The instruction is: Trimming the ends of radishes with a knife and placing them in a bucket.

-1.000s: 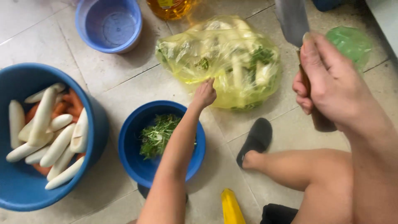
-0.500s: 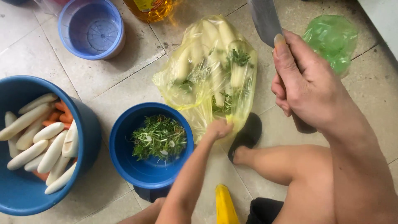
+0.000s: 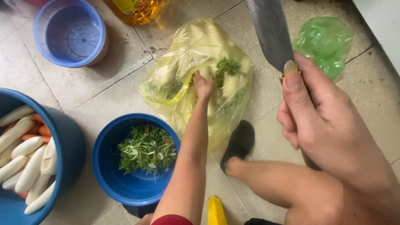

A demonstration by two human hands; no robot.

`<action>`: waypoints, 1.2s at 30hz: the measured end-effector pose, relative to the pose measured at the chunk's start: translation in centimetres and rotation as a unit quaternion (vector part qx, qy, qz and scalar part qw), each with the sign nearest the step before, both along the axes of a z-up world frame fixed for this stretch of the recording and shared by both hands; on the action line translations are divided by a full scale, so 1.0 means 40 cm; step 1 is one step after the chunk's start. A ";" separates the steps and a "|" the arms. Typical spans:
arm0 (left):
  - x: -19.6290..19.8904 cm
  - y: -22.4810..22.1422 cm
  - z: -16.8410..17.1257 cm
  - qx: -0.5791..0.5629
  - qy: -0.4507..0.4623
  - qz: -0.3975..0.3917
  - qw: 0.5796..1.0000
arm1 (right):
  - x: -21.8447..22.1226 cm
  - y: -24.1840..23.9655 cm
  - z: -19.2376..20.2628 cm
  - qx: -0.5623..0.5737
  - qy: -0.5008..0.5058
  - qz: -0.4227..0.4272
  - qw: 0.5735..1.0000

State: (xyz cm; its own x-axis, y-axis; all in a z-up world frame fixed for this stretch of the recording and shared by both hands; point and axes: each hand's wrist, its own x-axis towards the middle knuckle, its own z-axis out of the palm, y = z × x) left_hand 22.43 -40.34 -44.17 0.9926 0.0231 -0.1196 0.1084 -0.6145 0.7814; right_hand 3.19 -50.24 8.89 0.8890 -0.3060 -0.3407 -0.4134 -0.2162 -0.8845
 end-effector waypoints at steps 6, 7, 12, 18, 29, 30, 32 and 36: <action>0.011 0.045 0.170 0.026 0.153 -0.033 0.987 | 0.013 -0.008 0.000 0.003 0.017 -0.015 1.000; -0.004 0.069 0.194 0.028 0.150 -0.031 0.988 | 0.015 -0.008 -0.001 0.005 0.014 -0.012 1.000; -0.121 0.253 0.351 -0.100 0.221 -0.085 0.966 | 0.022 0.013 -0.002 0.029 0.005 -0.002 1.000; -0.238 0.397 0.537 -0.308 0.005 0.042 0.951 | 0.010 0.110 0.042 -0.065 -0.011 0.041 0.997; -0.160 0.421 0.473 -0.316 0.263 0.292 0.863 | -0.029 0.168 0.033 -0.115 -0.044 0.058 0.991; -0.167 0.410 0.465 -0.312 0.269 0.276 0.868 | -0.034 0.157 0.020 -0.120 -0.051 0.059 0.990; -0.183 0.415 0.433 -0.348 0.337 0.195 0.853 | -0.047 0.140 0.010 -0.113 -0.047 0.055 0.991; -0.278 0.440 0.525 -0.476 0.476 0.079 0.735 | -0.033 0.141 0.023 -0.077 -0.048 0.048 0.995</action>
State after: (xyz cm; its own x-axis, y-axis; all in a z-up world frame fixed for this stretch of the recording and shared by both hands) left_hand 11.31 -22.76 -23.18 0.4418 -0.4154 -0.7951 0.8963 0.2409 0.3722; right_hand 1.85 -44.62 9.80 0.9432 -0.2592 -0.2080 -0.2987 -0.3867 -0.8725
